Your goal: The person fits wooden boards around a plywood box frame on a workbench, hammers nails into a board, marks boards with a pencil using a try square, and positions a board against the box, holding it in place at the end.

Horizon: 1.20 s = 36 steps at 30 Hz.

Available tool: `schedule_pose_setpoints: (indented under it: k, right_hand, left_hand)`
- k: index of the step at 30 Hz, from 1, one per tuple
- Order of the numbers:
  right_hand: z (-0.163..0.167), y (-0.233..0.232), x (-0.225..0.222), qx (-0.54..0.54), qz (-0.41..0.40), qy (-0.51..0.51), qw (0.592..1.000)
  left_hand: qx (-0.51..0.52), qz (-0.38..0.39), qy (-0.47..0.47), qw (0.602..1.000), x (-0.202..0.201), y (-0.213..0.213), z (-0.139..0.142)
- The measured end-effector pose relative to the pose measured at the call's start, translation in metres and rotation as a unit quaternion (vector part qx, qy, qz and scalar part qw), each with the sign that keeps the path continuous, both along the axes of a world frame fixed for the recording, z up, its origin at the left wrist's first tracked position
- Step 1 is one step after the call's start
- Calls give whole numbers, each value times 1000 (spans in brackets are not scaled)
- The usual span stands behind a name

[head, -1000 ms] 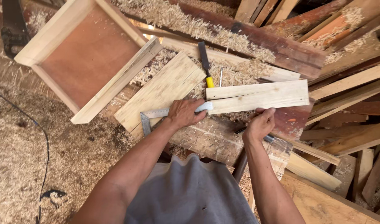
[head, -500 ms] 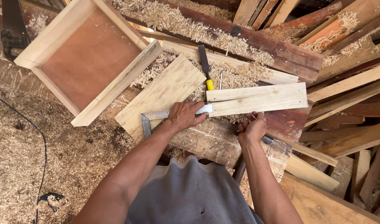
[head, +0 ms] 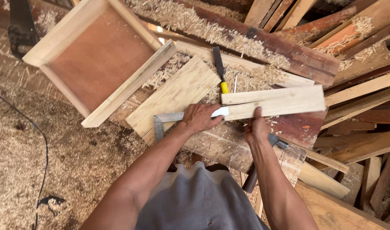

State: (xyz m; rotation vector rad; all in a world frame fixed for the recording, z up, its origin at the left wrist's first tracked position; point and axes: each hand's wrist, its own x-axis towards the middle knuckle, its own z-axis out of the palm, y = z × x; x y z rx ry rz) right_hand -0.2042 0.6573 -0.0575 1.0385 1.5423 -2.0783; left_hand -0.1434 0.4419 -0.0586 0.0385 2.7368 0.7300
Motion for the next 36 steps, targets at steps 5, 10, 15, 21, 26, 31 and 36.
schedule_pose_setpoints:
  k: [5, 10, 15, 21, 26, 31, 36]
  right_hand:
    - [56, 38, 1, 219, 155, 156, 951]
    - [123, 76, -11, 375, 295, 195, 857]
    - [128, 78, -16, 597, 421, 182, 658]
    - [86, 81, -20, 584, 604, 54, 540]
    - [49, 79, -25, 566, 676, 97, 462]
    - [36, 82, -27, 546, 686, 111, 468]
    - [40, 81, -31, 532, 694, 103, 474]
  left_hand:
    - [35, 140, 84, 986, 3, -30, 14]
    - [35, 216, 59, 974, 3, -69, 25]
    - [34, 215, 144, 965, 17, -88, 21]
    - [23, 76, 60, 995, 54, -89, 8]
    - [15, 10, -9, 1000, 79, -77, 6]
    - [41, 31, 51, 997, 83, -88, 9]
    - [9, -8, -15, 1000, 72, -89, 3]
